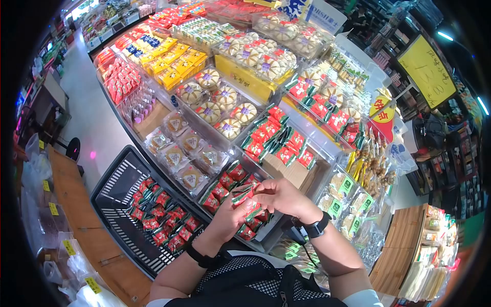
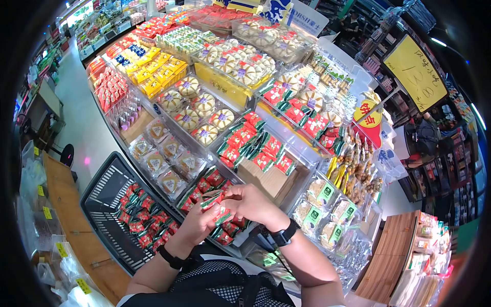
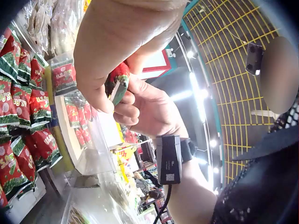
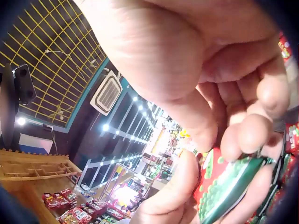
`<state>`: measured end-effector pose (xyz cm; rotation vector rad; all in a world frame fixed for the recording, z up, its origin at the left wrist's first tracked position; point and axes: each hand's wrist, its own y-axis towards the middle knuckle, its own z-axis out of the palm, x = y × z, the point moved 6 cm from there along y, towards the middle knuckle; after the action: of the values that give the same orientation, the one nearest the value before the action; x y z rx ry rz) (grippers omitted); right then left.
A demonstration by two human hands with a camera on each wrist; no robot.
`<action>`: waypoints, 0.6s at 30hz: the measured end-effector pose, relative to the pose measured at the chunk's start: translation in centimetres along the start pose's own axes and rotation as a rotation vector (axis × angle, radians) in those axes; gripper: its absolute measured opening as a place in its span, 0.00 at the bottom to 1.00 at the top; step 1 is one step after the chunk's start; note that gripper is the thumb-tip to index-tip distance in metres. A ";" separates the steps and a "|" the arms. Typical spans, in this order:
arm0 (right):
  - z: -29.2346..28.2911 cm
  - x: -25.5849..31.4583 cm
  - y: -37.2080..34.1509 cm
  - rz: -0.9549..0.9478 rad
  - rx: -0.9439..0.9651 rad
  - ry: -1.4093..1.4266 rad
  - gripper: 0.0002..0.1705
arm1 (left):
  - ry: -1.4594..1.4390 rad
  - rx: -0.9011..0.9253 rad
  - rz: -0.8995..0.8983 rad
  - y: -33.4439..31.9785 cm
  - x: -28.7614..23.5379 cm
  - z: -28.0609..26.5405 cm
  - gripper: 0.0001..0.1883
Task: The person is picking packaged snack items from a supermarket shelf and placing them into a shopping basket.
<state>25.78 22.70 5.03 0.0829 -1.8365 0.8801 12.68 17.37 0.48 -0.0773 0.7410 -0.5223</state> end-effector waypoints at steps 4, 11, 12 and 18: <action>-3.3 0.6 0.4 -0.120 -0.201 -0.131 0.08 | -0.002 -0.058 0.022 -0.4 -0.8 -0.3 0.22; -8.3 -1.9 -2.4 -0.206 -0.537 -0.379 0.10 | 0.049 -0.516 0.440 -4.4 -9.1 -11.0 0.15; -8.1 -3.2 -2.6 -0.133 -0.510 -0.314 0.10 | 0.031 -0.572 0.480 -5.8 -10.0 -14.2 0.14; -6.6 -7.2 -2.1 -0.100 -0.617 -0.224 0.10 | 0.382 -1.040 0.409 -14.2 -10.5 -29.0 0.16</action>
<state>35.08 22.68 1.34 -0.1186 -2.2178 0.2126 -19.05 13.36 -10.93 -0.7919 1.3084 0.2936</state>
